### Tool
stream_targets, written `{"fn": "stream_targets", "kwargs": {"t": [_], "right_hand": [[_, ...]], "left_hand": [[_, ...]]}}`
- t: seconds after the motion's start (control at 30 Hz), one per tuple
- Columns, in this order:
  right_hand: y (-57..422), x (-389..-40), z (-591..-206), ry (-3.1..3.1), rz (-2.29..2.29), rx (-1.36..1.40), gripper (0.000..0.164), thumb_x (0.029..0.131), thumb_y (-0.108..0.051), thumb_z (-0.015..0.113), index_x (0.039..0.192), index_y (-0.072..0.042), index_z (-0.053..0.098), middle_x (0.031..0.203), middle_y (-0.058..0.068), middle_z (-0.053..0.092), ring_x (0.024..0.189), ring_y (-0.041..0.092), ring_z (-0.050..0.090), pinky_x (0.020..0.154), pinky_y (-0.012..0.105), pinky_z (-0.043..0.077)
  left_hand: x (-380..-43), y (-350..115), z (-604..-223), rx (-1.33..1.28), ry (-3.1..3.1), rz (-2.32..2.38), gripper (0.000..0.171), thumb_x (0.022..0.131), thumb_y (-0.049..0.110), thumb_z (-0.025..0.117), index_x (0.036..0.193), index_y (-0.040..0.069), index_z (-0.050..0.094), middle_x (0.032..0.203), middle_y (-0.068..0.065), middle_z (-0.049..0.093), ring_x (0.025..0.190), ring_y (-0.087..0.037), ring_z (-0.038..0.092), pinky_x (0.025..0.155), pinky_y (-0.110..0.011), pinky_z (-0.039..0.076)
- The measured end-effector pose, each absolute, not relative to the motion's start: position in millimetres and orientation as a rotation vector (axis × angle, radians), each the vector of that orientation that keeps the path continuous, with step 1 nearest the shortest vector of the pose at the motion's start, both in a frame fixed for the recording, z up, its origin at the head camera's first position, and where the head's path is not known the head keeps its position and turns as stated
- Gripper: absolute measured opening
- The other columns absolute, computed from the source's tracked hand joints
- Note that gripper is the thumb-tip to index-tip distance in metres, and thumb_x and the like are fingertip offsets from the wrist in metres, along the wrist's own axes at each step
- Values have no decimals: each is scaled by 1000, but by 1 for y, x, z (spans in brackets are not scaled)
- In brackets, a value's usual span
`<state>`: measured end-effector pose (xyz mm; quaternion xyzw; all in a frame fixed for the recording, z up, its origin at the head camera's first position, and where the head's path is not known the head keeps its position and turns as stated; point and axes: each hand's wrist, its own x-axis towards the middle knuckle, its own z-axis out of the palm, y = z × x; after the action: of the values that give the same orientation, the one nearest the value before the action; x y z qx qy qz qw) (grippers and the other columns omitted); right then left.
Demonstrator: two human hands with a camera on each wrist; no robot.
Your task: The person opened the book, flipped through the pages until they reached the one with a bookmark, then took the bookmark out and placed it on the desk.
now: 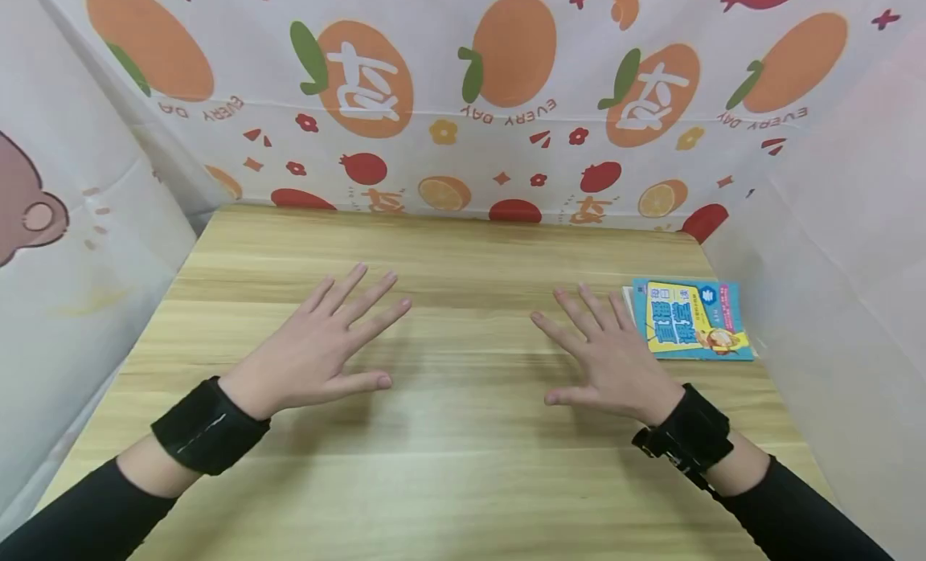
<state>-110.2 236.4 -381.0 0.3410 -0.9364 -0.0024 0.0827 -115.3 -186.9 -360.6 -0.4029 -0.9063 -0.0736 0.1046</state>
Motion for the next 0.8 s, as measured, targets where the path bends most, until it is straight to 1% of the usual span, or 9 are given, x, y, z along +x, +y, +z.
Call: {"fn": "stream_targets", "kwargs": {"t": [0.07,0.13,0.23,0.33,0.4,0.47,0.63,0.8], "right_hand": [[244,-114,-389,-2830,17,961,94,81,-78,57,158,-32,29,167,11,18,151,43,14,117,70,7],[253,-119,-398,-2871,39,879,86,85,-72,58,157,-31,33,164,12,25,150,45,19,117,70,10],[273,-132,-412,-2963,80,735,80,90,-69,55,156,-28,35,162,15,28,148,47,21,114,72,17],[298,-145,-422,-3056,94,587,80,92,-70,50,157,-26,33,163,18,25,147,51,19,110,74,22],[316,-154,-426,-3107,114,503,81,93,-70,48,158,-25,30,163,20,23,146,54,18,109,75,22],[337,-160,-429,-3147,144,420,82,94,-69,47,159,-23,28,163,23,22,145,58,17,108,78,20],[387,-168,-432,-3241,218,215,84,95,-70,44,159,-20,25,161,31,18,142,64,11,105,82,14],[425,-172,-436,-3305,234,86,88,93,-74,40,159,-17,24,158,37,14,140,67,5,101,85,13]], "left_hand": [[-116,-186,-363,-1186,-2676,-234,89,86,68,61,158,27,29,168,-4,14,153,-38,9,111,-69,28],[-117,-185,-367,-1180,-2681,-260,88,86,65,63,158,26,30,167,-5,17,152,-39,14,110,-67,30],[-117,-185,-373,-1164,-2686,-299,83,87,61,65,156,24,36,161,-9,33,146,-39,31,108,-63,36],[-116,-184,-380,-1162,-2701,-337,74,90,58,65,151,22,45,148,-11,51,133,-35,50,103,-58,44],[-111,-185,-385,-1166,-2719,-347,68,91,55,65,148,20,50,142,-11,57,126,-32,56,100,-55,48],[-107,-184,-392,-1179,-2740,-359,63,92,51,66,145,19,54,140,-12,58,124,-32,58,98,-53,50],[-96,-179,-408,-1241,-2812,-329,53,93,45,67,137,16,62,144,-16,56,128,-38,56,99,-54,50],[-85,-172,-419,-1280,-2876,-342,44,94,42,67,128,15,68,139,-17,59,127,-39,56,101,-54,49]]}}
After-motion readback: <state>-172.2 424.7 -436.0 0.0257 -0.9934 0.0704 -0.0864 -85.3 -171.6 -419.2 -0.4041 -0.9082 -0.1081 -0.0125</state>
